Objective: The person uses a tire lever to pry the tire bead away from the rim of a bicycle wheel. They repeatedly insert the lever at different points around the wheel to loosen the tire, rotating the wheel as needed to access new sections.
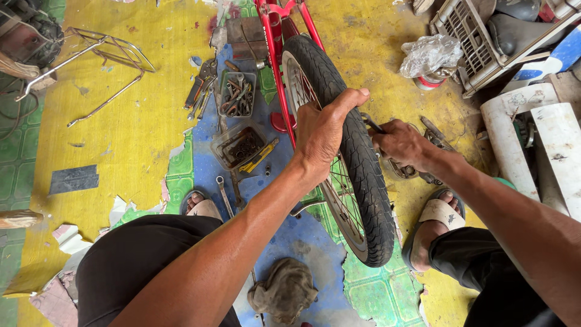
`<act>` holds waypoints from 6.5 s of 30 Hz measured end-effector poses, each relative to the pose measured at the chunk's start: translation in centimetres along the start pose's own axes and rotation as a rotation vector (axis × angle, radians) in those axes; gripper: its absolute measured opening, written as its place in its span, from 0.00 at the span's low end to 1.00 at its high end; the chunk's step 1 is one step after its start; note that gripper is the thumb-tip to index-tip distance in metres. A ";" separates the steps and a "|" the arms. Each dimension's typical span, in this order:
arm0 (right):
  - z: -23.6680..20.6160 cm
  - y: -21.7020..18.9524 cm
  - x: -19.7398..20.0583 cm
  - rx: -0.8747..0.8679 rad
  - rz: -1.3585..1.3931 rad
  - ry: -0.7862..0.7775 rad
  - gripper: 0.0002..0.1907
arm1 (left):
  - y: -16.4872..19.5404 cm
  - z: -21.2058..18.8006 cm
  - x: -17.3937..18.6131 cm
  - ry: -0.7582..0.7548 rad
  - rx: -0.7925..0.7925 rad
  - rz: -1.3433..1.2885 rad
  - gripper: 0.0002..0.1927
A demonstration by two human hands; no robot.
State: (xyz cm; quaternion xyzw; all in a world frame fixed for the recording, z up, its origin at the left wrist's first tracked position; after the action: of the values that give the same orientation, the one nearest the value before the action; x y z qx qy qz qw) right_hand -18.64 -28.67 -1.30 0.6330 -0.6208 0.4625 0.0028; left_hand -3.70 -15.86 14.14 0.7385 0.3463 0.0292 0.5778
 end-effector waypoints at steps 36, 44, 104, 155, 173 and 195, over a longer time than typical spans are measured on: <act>-1.8 -0.9 -2.3 -0.033 0.292 -0.086 0.27 | 0.0 0.2 0.1 0.017 -0.022 0.069 0.19; -1.0 0.2 -0.9 -0.100 0.285 -0.069 0.22 | 0.0 -0.2 -0.2 -0.014 -0.001 -0.001 0.17; -8.2 -10.2 5.4 0.585 -0.162 0.383 0.12 | 0.2 -0.6 -0.5 -0.037 0.016 -0.048 0.19; 0.5 -11.3 6.4 0.785 -0.238 0.513 0.09 | 0.1 -0.8 -0.4 -0.023 -0.052 -0.020 0.17; -10.7 -11.4 6.0 0.783 -0.253 0.573 0.04 | 0.4 -0.6 -0.1 0.006 -0.083 0.039 0.19; -9.6 -9.0 2.9 0.844 -0.285 0.512 0.04 | 0.1 -0.3 -0.2 -0.016 -0.090 0.021 0.19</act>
State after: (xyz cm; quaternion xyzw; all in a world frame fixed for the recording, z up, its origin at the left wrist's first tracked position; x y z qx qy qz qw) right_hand -17.69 -23.38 11.03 0.5237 -0.2670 0.8081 -0.0380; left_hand -3.89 -15.77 14.41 0.7154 0.3322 0.0450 0.6130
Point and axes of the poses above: each hand's wrist, its own z-axis towards the middle knuckle, its own x-axis out of the back of the hand, y = z × x, the point moved 10 cm from there along z, towards the middle knuckle, and after that the axes turned 5 degrees about x, right-handed, at the moved point
